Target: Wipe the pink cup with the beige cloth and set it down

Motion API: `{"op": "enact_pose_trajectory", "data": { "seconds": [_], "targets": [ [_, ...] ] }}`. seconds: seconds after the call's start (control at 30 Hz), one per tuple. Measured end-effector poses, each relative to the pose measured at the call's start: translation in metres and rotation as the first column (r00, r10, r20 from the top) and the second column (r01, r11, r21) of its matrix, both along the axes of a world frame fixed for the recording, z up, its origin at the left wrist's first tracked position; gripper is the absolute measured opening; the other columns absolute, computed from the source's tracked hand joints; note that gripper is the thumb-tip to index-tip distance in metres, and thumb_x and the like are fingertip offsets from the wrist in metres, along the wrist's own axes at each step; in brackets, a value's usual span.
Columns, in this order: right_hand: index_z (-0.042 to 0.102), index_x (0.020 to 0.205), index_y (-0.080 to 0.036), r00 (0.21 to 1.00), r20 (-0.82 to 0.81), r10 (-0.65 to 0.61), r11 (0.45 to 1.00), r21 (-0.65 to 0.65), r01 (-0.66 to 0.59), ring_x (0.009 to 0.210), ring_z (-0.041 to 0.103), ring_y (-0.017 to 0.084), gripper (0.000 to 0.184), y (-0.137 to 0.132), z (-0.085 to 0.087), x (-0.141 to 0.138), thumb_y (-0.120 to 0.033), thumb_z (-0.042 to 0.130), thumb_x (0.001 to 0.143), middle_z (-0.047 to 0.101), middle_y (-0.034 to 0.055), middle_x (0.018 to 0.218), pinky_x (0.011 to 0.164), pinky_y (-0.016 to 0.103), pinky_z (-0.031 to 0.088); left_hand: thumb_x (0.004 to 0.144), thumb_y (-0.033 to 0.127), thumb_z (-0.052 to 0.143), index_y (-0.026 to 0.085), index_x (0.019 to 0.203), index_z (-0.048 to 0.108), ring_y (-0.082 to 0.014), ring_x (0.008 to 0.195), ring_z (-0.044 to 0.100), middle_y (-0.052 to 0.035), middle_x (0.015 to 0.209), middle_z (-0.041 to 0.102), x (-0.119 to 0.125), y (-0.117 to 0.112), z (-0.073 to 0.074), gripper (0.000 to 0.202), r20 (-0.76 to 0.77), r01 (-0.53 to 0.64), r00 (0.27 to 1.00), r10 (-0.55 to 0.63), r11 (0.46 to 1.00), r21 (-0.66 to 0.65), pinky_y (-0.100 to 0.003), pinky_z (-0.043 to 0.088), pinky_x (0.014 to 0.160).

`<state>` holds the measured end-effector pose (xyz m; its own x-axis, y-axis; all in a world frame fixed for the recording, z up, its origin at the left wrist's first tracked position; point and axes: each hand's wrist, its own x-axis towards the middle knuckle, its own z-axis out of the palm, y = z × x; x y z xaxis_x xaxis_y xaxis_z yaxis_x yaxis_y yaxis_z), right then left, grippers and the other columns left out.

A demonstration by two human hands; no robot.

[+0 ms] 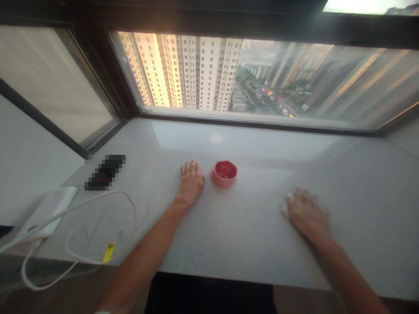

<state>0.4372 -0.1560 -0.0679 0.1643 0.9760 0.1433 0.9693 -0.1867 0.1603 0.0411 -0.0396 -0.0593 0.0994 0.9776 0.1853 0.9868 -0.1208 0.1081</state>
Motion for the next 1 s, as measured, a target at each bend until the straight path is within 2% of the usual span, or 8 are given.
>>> {"op": "enact_pose_trajectory", "data": {
  "seconds": [0.1, 0.2, 0.33, 0.43, 0.57, 0.67, 0.77, 1.0],
  "targets": [
    [0.032, 0.172, -0.007, 0.964, -0.121, 0.238, 0.969, -0.035, -0.244, 0.168, 0.017, 0.047, 0.068, -0.015, 0.008, -0.11, -0.038, 0.02, 0.112, 0.025, 0.0229, 0.18, 0.128, 0.078, 0.017, 0.109, 0.029, 0.03, 0.004, 0.163, 0.045, -0.0369, 0.164, 0.034, -0.0177, 0.175, 0.04, -0.001, 0.001, -0.001, 0.061, 0.008, 0.001, 1.0, -0.001, 1.0, -0.001, -0.056, 0.023, 0.138],
    [0.027, 0.174, -0.016, 0.798, -0.299, 0.523, 0.833, -0.021, -0.553, 0.171, 0.01, 0.039, 0.068, -0.028, 0.02, -0.208, -0.047, 0.028, 0.113, 0.017, 0.0151, 0.183, 0.133, 0.073, 0.01, 0.109, 0.029, 0.031, 0.006, 0.163, 0.046, -0.036, 0.164, 0.035, -0.0172, 0.175, 0.04, -0.004, 0.002, -0.003, 0.061, 0.021, 0.007, 1.0, -0.008, 1.0, 0.016, -0.056, 0.025, 0.137],
    [0.031, 0.173, -0.015, 0.663, -0.438, 0.607, 0.754, 0.055, -0.654, 0.169, 0.016, 0.041, 0.068, -0.036, 0.029, -0.269, -0.046, 0.037, 0.112, 0.024, 0.0165, 0.181, 0.132, 0.076, 0.014, 0.109, 0.03, 0.034, 0.005, 0.162, 0.047, -0.0354, 0.164, 0.036, -0.0172, 0.174, 0.042, -0.008, 0.004, -0.006, 0.06, 0.033, 0.013, 0.999, -0.015, 0.999, 0.037, -0.054, 0.025, 0.137],
    [0.052, 0.163, -0.016, 0.616, -0.45, 0.647, 0.752, 0.237, -0.616, 0.165, 0.033, 0.036, 0.056, -0.026, 0.039, -0.26, -0.036, 0.039, 0.112, 0.045, 0.0141, 0.173, 0.133, 0.067, 0.026, 0.109, 0.03, 0.034, 0.006, 0.162, 0.047, -0.0357, 0.163, 0.037, -0.0171, 0.173, 0.042, -0.008, 0.005, -0.006, 0.06, 0.04, 0.018, 0.999, -0.019, 0.999, 0.035, -0.055, 0.025, 0.137],
    [0.07, 0.143, -0.016, 0.649, -0.454, 0.611, 0.779, 0.491, -0.39, 0.146, 0.059, 0.025, 0.05, 0.031, 0.056, -0.196, -0.03, 0.033, 0.112, 0.07, 0.0132, 0.15, 0.126, 0.046, 0.044, 0.109, 0.03, 0.034, 0.005, 0.162, 0.047, -0.0368, 0.163, 0.037, -0.0175, 0.173, 0.042, -0.007, 0.005, -0.005, 0.06, 0.043, 0.015, 0.999, -0.017, 0.999, 0.03, -0.056, 0.026, 0.137],
    [0.061, 0.152, -0.007, 0.848, -0.427, 0.315, 0.914, 0.378, -0.149, 0.153, 0.051, 0.032, 0.058, 0.09, 0.05, -0.136, -0.033, 0.028, 0.112, 0.059, 0.0212, 0.161, 0.128, 0.052, 0.039, 0.109, 0.03, 0.034, 0.004, 0.162, 0.048, -0.0371, 0.162, 0.038, -0.0184, 0.173, 0.043, -0.006, 0.005, -0.005, 0.06, 0.039, 0.018, 0.999, -0.02, 0.999, 0.035, -0.057, 0.026, 0.136],
    [0.041, 0.167, -0.006, 0.939, -0.333, 0.087, 0.993, 0.11, -0.053, 0.165, 0.029, 0.039, 0.066, 0.125, 0.026, -0.096, -0.039, 0.025, 0.112, 0.037, 0.022, 0.176, 0.131, 0.067, 0.024, 0.109, 0.029, 0.034, 0.005, 0.161, 0.048, -0.0369, 0.162, 0.039, -0.0186, 0.173, 0.043, -0.006, 0.005, -0.005, 0.06, 0.039, 0.018, 0.999, -0.02, 0.999, 0.041, -0.057, 0.027, 0.136],
    [0.027, 0.174, -0.015, 0.968, -0.243, 0.059, 0.993, -0.085, -0.081, 0.168, 0.02, 0.038, 0.07, 0.132, -0.004, -0.081, -0.047, 0.012, 0.113, 0.023, 0.0159, 0.182, 0.131, 0.071, 0.019, 0.108, 0.029, 0.034, 0.005, 0.161, 0.049, -0.0375, 0.162, 0.038, -0.0182, 0.172, 0.044, -0.007, 0.005, -0.004, 0.06, 0.041, 0.016, 0.999, -0.017, 0.999, 0.034, -0.058, 0.027, 0.136]
  ]
}}
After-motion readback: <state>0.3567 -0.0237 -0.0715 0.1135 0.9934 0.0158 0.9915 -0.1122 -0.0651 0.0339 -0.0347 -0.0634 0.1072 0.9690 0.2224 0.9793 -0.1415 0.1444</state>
